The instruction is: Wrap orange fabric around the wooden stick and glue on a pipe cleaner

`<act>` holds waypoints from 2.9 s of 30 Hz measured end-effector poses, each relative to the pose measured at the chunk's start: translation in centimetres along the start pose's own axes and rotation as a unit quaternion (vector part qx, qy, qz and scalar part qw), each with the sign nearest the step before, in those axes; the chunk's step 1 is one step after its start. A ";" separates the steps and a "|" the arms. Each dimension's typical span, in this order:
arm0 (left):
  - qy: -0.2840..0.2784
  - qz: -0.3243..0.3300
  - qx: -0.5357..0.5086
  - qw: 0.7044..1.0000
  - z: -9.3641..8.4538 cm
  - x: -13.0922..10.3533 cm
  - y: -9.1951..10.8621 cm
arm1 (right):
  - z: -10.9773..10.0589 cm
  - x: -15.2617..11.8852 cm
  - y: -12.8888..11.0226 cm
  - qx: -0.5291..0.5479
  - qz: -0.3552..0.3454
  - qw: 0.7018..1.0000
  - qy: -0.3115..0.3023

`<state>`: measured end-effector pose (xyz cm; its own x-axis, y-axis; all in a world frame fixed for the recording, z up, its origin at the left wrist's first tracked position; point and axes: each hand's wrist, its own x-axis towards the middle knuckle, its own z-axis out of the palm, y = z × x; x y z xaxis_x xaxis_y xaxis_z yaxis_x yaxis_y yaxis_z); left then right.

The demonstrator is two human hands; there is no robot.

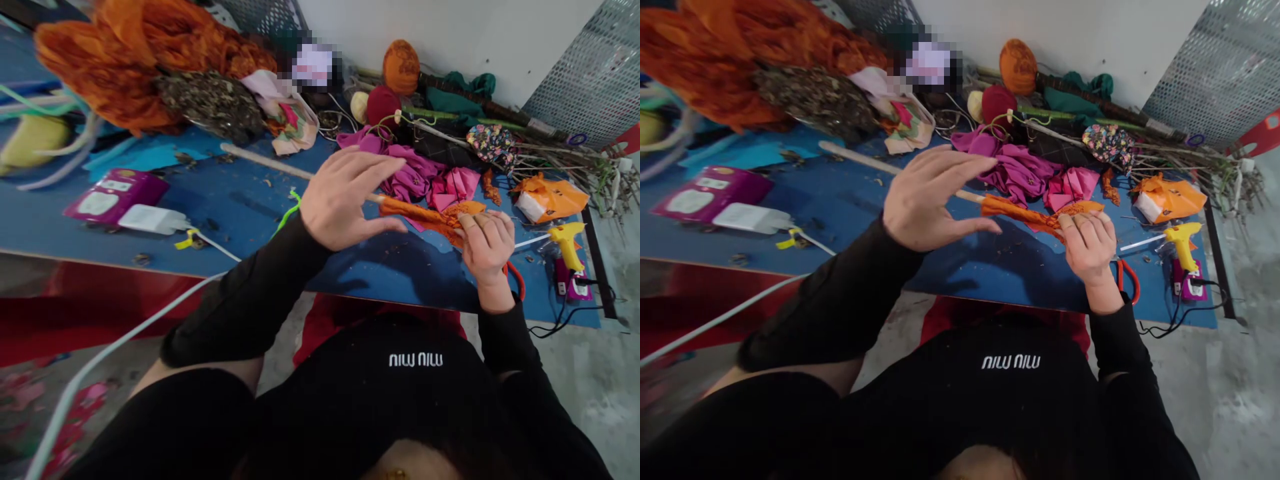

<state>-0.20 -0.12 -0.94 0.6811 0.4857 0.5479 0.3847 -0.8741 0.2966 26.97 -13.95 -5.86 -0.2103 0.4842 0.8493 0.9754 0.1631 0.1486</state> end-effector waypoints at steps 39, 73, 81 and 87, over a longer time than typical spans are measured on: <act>-0.036 0.030 -0.157 0.987 5.1 3.6 1.2 | 0.2 0.8 -0.3 0.228 0.238 0.936 -0.125; 0.064 -0.077 -0.173 0.980 7.7 3.6 3.2 | 3.5 1.0 -5.9 0.066 0.244 0.964 0.079; 0.069 -0.068 -0.200 0.975 7.5 4.2 3.2 | 3.9 0.6 -6.4 0.043 0.219 0.975 -0.013; 0.046 -0.060 -0.227 0.971 6.3 4.1 3.2 | 4.0 0.7 -6.5 0.070 0.201 0.976 -0.047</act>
<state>7.76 -0.86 -2.70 0.5820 0.5993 0.5496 0.1290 -0.7354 0.6653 20.21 -11.29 -8.27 0.1767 0.6085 0.7736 0.9631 0.0553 -0.2635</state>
